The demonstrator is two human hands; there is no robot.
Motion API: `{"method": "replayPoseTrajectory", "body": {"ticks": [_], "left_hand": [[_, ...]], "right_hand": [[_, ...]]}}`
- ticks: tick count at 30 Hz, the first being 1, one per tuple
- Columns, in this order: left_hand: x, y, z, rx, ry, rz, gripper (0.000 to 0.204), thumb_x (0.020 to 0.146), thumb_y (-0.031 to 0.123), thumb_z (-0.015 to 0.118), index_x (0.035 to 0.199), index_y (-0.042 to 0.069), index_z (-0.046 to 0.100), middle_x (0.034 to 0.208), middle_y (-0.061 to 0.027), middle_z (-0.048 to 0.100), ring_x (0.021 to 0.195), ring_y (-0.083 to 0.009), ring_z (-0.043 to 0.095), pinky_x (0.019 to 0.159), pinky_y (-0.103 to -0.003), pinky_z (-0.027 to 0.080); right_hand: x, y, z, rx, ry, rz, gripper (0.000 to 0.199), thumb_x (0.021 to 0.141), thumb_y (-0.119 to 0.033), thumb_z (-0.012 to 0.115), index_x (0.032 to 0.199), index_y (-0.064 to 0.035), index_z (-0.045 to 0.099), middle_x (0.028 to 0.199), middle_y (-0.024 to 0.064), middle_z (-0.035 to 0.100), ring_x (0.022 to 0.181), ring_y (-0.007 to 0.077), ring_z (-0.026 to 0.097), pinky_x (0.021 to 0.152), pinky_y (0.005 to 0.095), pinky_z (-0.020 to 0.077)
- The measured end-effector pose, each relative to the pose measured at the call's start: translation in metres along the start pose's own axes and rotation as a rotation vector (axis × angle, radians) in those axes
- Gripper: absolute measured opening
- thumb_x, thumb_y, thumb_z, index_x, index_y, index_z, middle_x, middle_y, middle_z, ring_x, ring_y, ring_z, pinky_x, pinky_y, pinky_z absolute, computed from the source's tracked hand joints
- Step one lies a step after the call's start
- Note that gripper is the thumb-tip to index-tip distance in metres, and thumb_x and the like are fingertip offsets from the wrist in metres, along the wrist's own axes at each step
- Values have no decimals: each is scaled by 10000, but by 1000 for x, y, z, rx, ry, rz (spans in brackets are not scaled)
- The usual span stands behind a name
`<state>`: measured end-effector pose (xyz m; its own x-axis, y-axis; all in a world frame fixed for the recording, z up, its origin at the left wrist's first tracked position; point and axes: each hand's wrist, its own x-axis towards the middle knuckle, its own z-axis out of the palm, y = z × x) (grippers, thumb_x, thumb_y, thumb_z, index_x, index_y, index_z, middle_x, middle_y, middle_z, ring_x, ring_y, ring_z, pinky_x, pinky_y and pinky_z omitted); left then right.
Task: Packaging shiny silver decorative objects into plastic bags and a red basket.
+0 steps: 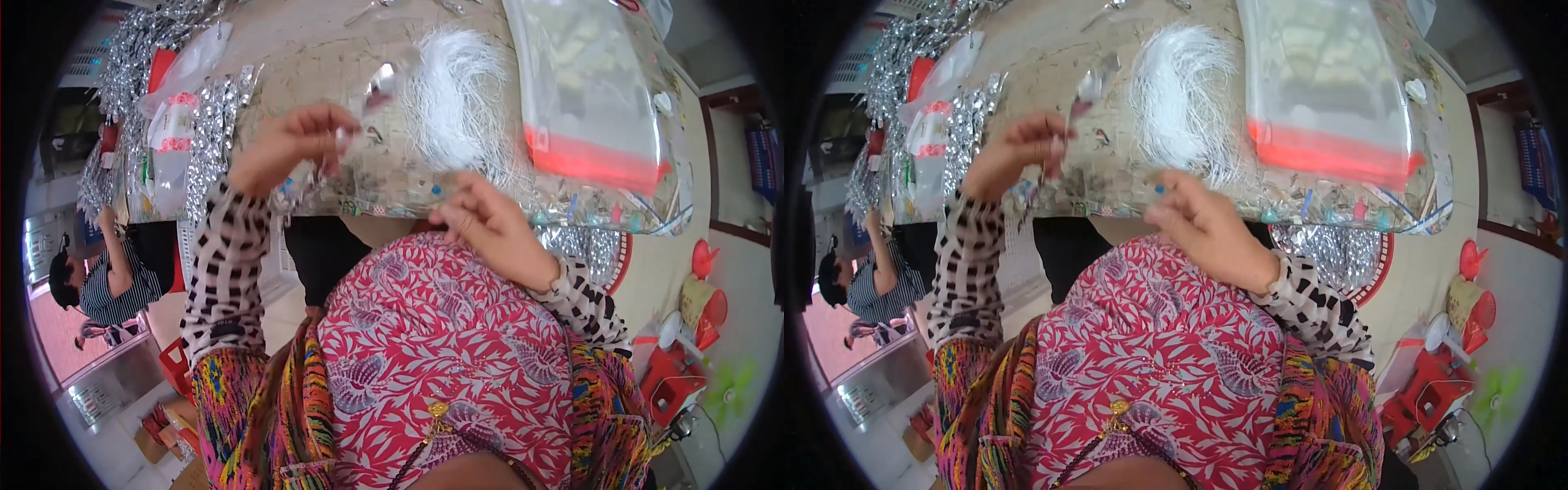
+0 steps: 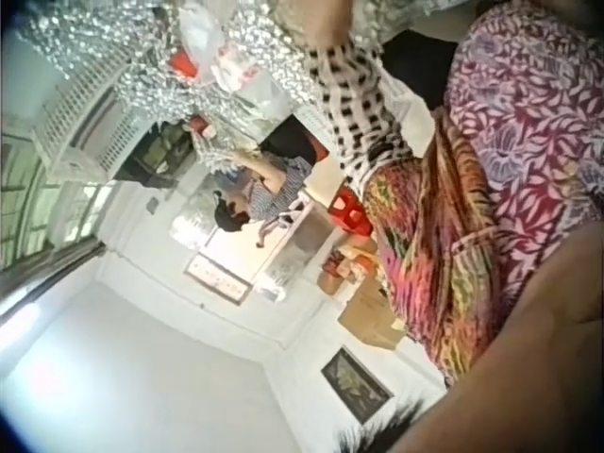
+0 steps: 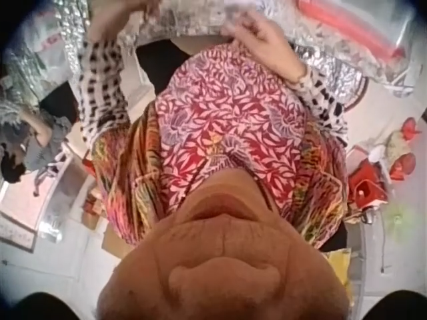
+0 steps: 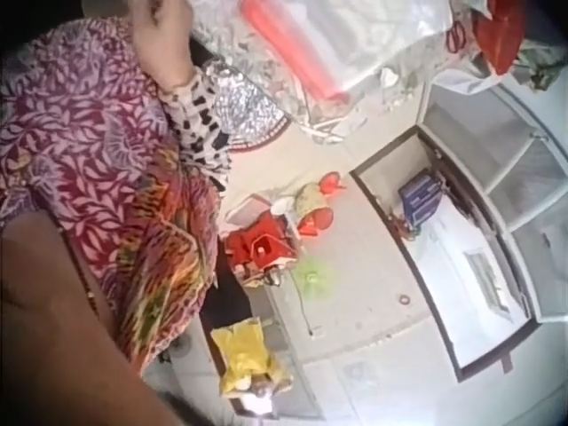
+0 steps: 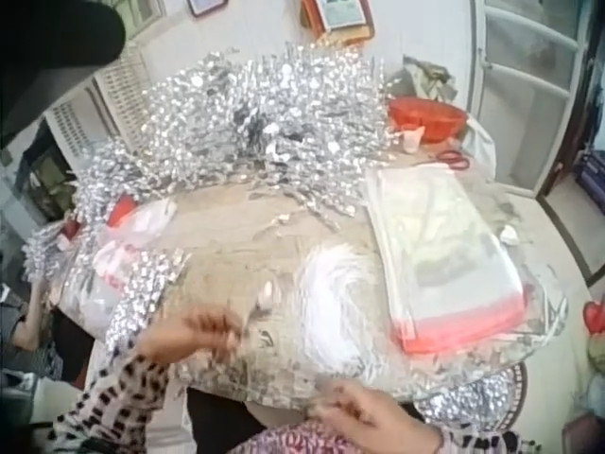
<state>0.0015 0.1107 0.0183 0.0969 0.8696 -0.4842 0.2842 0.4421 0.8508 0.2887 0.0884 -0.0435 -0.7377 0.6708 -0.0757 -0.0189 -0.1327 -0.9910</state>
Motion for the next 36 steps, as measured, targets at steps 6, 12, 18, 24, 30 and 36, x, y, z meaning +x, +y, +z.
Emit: {"method": "replayPoseTrajectory", "body": {"ticks": [6,12,18,24,30,36], "left_hand": [[-39,-35,66,-258,-571,-198,206,873,42,581,1075,1,588,852,-14,610,675,-87,581,620,-214,477],[-45,-51,83,-410,-550,-202,278,883,67,584,1149,-13,571,868,-10,595,691,-68,559,628,-205,469],[-53,-50,95,-326,-446,138,176,903,157,580,1011,19,600,820,0,593,679,-62,555,607,-198,460],[-58,-61,92,-305,-245,-128,215,941,225,521,917,20,580,758,-38,605,628,-99,581,585,-220,472],[-96,-102,68,-548,-64,-33,207,957,191,484,1033,12,556,719,-26,574,626,-97,562,605,-226,473],[-118,-125,59,-576,5,111,143,897,207,594,914,65,581,691,27,540,553,-47,495,508,-193,406]], "right_hand": [[-8,-8,-8,257,33,75,357,923,-46,509,1265,-11,412,970,52,578,727,83,558,677,217,480],[-20,-17,-14,316,71,72,275,888,11,506,1158,-17,461,1013,60,563,729,98,567,673,214,476],[-11,-14,-13,192,12,69,245,913,-80,562,1135,-13,484,950,31,587,830,65,553,703,204,473],[20,-5,2,-185,-89,23,215,894,-125,597,1071,-14,548,939,24,581,791,72,545,665,211,451],[71,24,7,-1261,261,-525,115,787,-82,600,880,-20,625,840,155,552,805,312,555,702,384,455],[81,15,23,-1348,222,-433,98,757,-72,597,831,-11,617,831,160,572,796,311,551,723,388,450]]}}
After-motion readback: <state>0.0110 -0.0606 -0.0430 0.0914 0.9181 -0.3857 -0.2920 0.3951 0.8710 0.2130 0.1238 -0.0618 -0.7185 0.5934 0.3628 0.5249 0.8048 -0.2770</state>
